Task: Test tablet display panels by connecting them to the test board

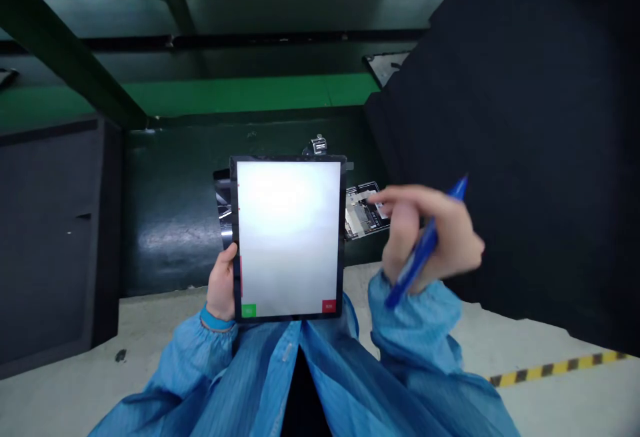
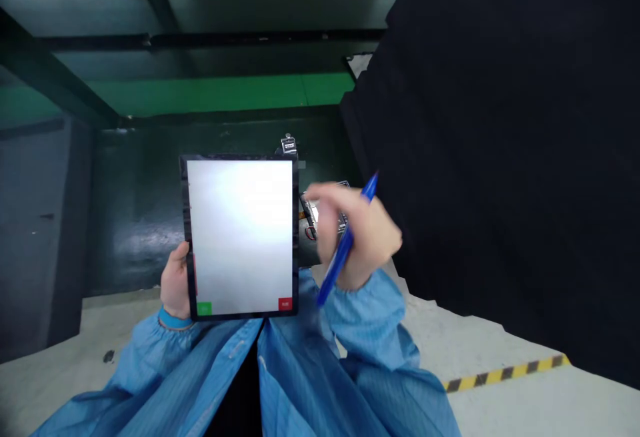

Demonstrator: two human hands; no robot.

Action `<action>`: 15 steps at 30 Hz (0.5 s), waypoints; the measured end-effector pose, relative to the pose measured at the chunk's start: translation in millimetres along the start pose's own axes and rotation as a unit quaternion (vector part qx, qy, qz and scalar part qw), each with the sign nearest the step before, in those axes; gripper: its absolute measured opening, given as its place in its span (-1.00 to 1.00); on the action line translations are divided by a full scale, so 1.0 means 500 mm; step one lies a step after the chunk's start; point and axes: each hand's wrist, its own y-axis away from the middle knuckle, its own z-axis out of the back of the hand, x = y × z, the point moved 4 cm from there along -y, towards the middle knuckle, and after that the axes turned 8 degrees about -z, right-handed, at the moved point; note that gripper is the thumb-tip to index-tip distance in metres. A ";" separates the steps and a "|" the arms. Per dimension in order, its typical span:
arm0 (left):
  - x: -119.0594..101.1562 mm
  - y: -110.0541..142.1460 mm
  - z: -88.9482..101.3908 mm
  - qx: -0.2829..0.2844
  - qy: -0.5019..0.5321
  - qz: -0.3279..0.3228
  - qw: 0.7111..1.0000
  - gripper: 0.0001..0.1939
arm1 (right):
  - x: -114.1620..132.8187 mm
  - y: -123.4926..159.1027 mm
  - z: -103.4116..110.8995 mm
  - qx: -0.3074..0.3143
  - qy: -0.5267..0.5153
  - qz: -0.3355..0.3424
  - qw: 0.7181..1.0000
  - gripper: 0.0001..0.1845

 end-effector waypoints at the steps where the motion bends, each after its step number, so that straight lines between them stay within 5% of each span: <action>1: 0.003 -0.001 0.004 0.010 -0.008 0.003 1.000 -0.58 | -0.019 -0.021 0.003 -0.019 0.041 -0.037 0.998 -0.82; 6: 0.017 -0.005 0.020 0.060 -0.028 0.009 0.998 -0.63 | -0.082 -0.077 -0.038 0.145 0.177 -0.028 0.973 -0.70; 10: 0.023 -0.007 0.026 0.090 -0.025 0.003 0.996 -0.67 | -0.049 -0.065 -0.040 0.149 0.221 0.071 0.961 -0.65; 15: 0.024 -0.015 0.033 0.128 -0.025 0.003 0.991 -0.64 | 0.057 -0.018 0.011 0.264 -0.027 0.182 0.947 -0.74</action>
